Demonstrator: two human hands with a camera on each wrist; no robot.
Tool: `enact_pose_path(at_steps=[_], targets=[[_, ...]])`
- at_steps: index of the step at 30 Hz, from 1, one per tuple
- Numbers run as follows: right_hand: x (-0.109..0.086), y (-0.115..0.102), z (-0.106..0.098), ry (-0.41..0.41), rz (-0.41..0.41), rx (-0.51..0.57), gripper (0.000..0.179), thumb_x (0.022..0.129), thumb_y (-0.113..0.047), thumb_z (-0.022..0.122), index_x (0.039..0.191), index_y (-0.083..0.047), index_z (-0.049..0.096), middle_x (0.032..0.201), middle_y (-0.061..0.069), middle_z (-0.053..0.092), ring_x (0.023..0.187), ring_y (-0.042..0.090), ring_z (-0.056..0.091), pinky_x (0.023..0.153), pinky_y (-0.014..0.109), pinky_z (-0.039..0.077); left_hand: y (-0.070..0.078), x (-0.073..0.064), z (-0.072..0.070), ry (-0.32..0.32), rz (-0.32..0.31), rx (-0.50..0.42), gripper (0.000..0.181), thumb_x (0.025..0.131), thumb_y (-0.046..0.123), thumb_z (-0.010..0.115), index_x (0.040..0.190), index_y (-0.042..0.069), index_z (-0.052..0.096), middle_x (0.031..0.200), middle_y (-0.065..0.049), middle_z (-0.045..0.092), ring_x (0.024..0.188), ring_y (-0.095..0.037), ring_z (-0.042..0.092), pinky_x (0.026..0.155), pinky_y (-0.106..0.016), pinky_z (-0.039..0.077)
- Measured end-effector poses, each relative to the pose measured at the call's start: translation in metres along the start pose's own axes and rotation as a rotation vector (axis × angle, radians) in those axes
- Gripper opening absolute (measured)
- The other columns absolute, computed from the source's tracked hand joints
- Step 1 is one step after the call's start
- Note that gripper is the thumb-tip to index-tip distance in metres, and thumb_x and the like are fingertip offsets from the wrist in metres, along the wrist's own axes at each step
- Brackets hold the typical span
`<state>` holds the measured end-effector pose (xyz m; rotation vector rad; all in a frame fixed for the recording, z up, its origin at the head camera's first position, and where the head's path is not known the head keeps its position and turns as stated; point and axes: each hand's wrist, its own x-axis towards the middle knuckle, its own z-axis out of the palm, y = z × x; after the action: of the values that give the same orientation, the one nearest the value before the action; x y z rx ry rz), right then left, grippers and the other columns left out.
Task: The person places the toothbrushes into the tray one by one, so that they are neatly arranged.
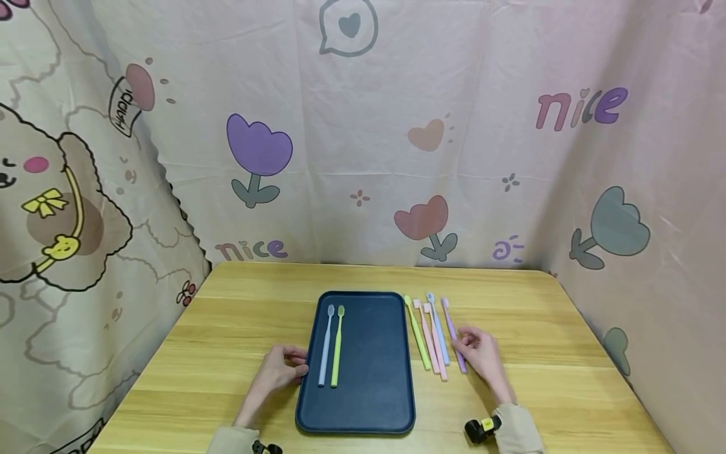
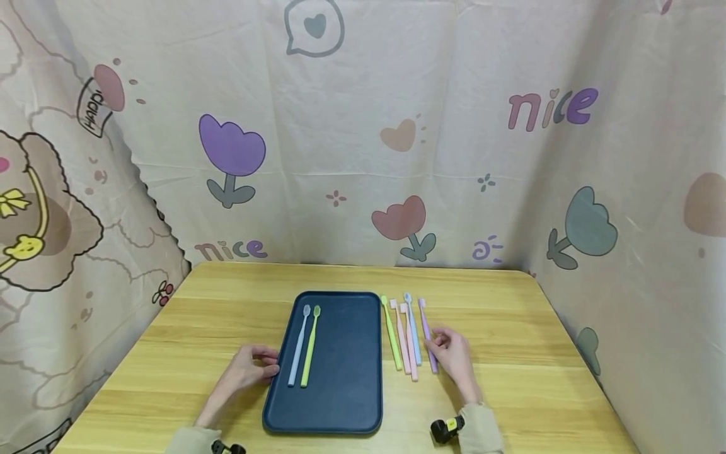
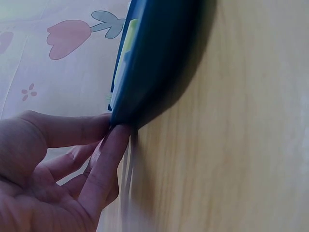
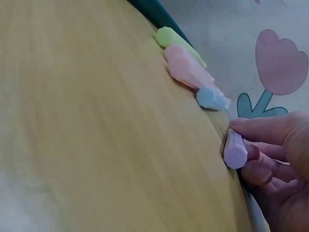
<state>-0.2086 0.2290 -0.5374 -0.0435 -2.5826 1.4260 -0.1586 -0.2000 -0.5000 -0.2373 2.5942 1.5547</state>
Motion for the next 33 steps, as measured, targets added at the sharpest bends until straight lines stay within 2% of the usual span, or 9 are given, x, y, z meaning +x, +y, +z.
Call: enact_pose_path(at_steps=[5,11,17,28,33], targets=[[-0.0008,0.0006,-0.0058,-0.039,0.070,-0.031,0.029,0.083,-0.009,0.079,0.106,0.007,0.071,0.080,0.010,0.070,0.062,0.003,0.056,0.056,0.017,0.050,0.0003,0.0004,-0.0001,0.007,0.010,-0.001,0.022,0.080,-0.011,0.072,0.102,-0.009,0.070,0.088,-0.014,0.069,0.072,-0.018,0.066,0.062,-0.035,0.063],[0.0010,0.0006,-0.0070,-0.049,0.106,-0.062,0.024,0.081,-0.016,0.082,0.096,0.001,0.074,0.079,0.007,0.070,0.064,0.005,0.057,0.056,0.017,0.048,0.0008,0.0004,0.0000,0.007,0.006,0.007,0.022,0.081,-0.011,0.072,0.103,-0.009,0.071,0.089,-0.014,0.069,0.073,-0.018,0.066,0.062,-0.035,0.063],[0.0009,-0.0021,-0.0073,-0.059,0.098,-0.128,0.022,0.082,-0.018,0.082,0.090,0.000,0.074,0.076,0.006,0.069,0.063,0.007,0.056,0.055,0.018,0.045,0.0006,0.0001,0.0001,0.007,0.005,0.005,0.023,0.081,-0.011,0.072,0.104,-0.009,0.070,0.089,-0.015,0.069,0.074,-0.018,0.066,0.063,-0.036,0.063],[-0.0005,-0.0043,-0.0064,-0.056,0.086,-0.150,0.021,0.086,-0.023,0.077,0.087,-0.003,0.076,0.076,0.004,0.070,0.065,0.006,0.056,0.058,0.018,0.044,0.0008,-0.0007,0.0003,0.014,0.001,-0.004,0.023,0.080,-0.012,0.072,0.104,-0.010,0.070,0.089,-0.015,0.070,0.074,-0.018,0.066,0.062,-0.036,0.063],[-0.0004,-0.0034,-0.0055,-0.071,0.093,-0.148,0.018,0.085,-0.021,0.078,0.088,-0.003,0.076,0.075,0.003,0.069,0.065,0.007,0.055,0.058,0.018,0.044,0.0004,-0.0009,0.0005,0.017,-0.002,-0.006,0.023,0.080,-0.012,0.072,0.103,-0.010,0.070,0.088,-0.014,0.070,0.073,-0.018,0.066,0.063,-0.036,0.063]])
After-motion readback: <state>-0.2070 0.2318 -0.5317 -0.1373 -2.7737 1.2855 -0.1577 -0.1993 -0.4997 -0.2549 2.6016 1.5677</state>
